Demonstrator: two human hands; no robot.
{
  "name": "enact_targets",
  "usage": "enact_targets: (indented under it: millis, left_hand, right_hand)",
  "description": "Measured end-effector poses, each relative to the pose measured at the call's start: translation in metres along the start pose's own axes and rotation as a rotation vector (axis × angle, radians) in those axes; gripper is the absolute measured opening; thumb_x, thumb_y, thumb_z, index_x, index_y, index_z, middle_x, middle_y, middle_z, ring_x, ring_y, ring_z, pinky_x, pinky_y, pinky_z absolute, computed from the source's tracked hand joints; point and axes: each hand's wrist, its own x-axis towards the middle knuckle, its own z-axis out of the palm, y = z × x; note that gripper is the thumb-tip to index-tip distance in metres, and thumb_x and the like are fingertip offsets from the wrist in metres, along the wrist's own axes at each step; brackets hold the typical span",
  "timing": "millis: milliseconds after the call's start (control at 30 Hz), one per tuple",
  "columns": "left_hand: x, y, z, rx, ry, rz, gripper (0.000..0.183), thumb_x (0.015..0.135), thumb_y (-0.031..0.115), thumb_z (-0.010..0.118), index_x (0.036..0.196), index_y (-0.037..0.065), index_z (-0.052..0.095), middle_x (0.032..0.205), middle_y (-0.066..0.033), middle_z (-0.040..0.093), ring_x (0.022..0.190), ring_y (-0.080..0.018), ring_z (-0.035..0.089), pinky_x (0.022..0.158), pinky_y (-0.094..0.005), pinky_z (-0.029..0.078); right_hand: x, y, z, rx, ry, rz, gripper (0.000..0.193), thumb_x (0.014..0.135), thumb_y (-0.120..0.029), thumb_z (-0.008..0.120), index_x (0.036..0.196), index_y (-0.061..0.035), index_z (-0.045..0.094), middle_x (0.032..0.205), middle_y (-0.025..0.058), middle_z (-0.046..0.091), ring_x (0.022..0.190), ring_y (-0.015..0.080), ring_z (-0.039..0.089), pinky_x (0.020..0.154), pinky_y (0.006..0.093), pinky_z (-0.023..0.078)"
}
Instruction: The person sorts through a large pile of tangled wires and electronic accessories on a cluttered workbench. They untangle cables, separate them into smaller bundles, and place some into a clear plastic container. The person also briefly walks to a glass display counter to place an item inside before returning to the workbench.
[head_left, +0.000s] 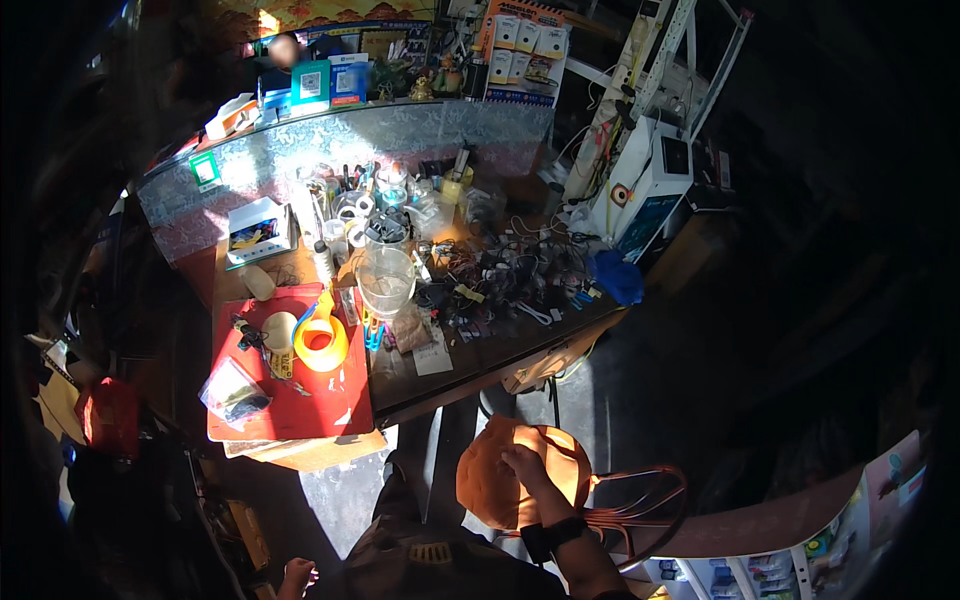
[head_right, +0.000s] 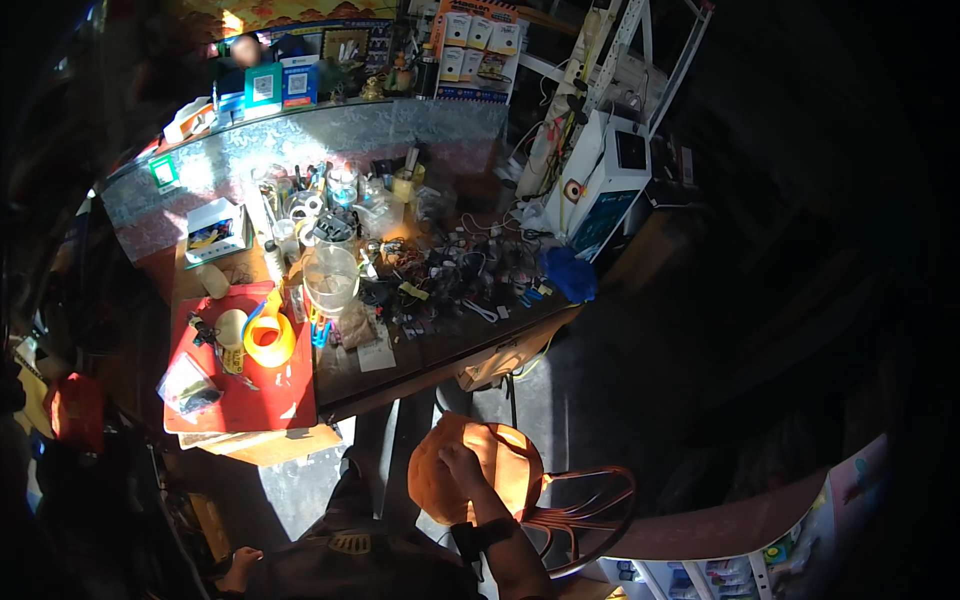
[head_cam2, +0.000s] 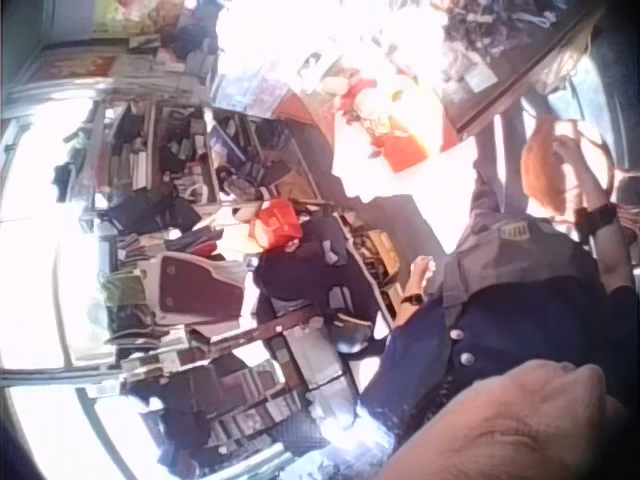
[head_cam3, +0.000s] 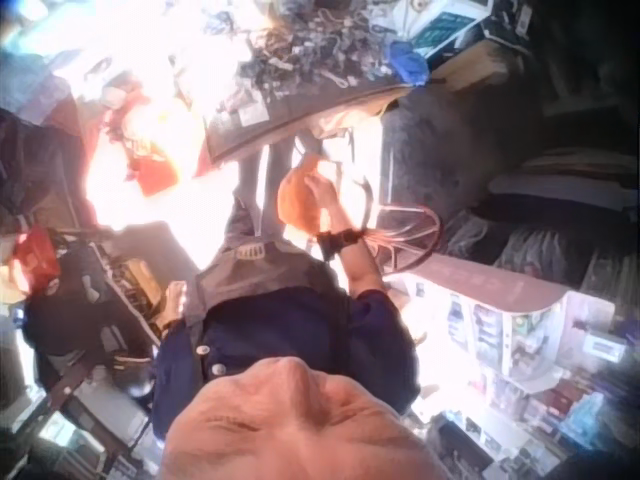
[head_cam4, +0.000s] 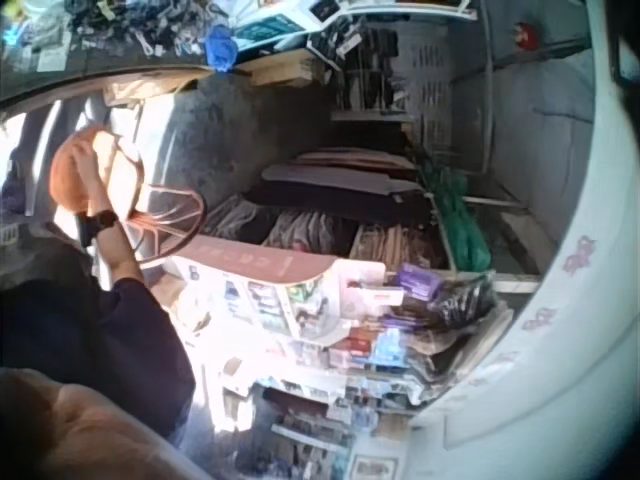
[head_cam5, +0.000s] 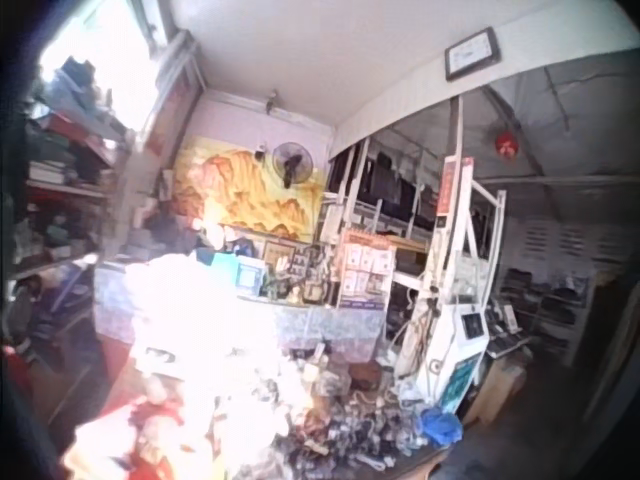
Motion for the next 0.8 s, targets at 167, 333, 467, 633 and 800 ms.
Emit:
enact_targets:
  millis: [167, 333, 467, 633, 800]
  left_hand:
    - [0.085, 0.153, 0.02, 0.002, -0.143, 0.25, 0.017, 0.084, 0.016, 0.06, 0.09, 0.0, 0.057, 0.077, -0.0087, 0.064, 0.068, -0.0169, 0.063, 0.055, -0.0279, 0.05]
    - [0.104, 0.265, 0.03, 0.044, -0.413, 0.315, 0.02, 0.083, 0.019, 0.062, 0.091, 0.001, 0.06, 0.069, -0.0018, 0.061, 0.061, -0.0082, 0.053, 0.056, -0.0231, 0.043]
    - [0.088, 0.303, 0.035, 0.072, -0.349, 0.411, 0.019, 0.083, 0.018, 0.064, 0.094, 0.002, 0.06, 0.075, -0.0005, 0.06, 0.067, -0.0082, 0.052, 0.061, -0.0238, 0.043]
    - [0.061, 0.325, 0.046, -0.102, -0.279, 0.177, 0.021, 0.086, 0.017, 0.061, 0.099, 0.001, 0.059, 0.085, -0.0071, 0.064, 0.077, -0.0101, 0.059, 0.067, -0.0244, 0.046]
    - [0.043, 0.407, 0.107, -0.273, -0.113, 0.243, 0.019, 0.088, 0.014, 0.057, 0.102, 0.0, 0.057, 0.088, -0.0086, 0.064, 0.083, -0.0138, 0.062, 0.071, -0.0254, 0.048]
  right_hand:
    - [0.065, -0.062, 0.007, -0.038, 0.137, 0.216, 0.019, 0.086, -0.013, 0.057, 0.101, -0.0014, 0.057, 0.075, 0.0042, 0.06, 0.062, 0.0134, 0.06, 0.053, 0.0252, 0.048]
    - [0.134, -0.097, -0.001, 0.052, 0.218, 0.153, 0.027, 0.085, -0.015, 0.055, 0.109, -0.0024, 0.054, 0.088, 0.0072, 0.062, 0.066, 0.0159, 0.063, 0.052, 0.0257, 0.05]
    - [0.201, -0.118, -0.008, -0.027, 0.237, 0.168, 0.038, 0.085, -0.017, 0.059, 0.119, -0.0037, 0.049, 0.09, 0.0075, 0.06, 0.074, 0.0195, 0.064, 0.057, 0.0303, 0.051]
    - [0.289, -0.137, -0.008, -0.018, 0.263, 0.183, 0.04, 0.083, -0.024, 0.064, 0.114, -0.0052, 0.048, 0.091, 0.006, 0.058, 0.072, 0.0156, 0.062, 0.05, 0.026, 0.048]
    - [0.348, -0.137, -0.018, -0.295, 0.191, 0.134, 0.029, 0.08, -0.021, 0.066, 0.094, 0.0003, 0.054, 0.083, 0.0068, 0.06, 0.067, 0.0138, 0.059, 0.049, 0.0259, 0.049]
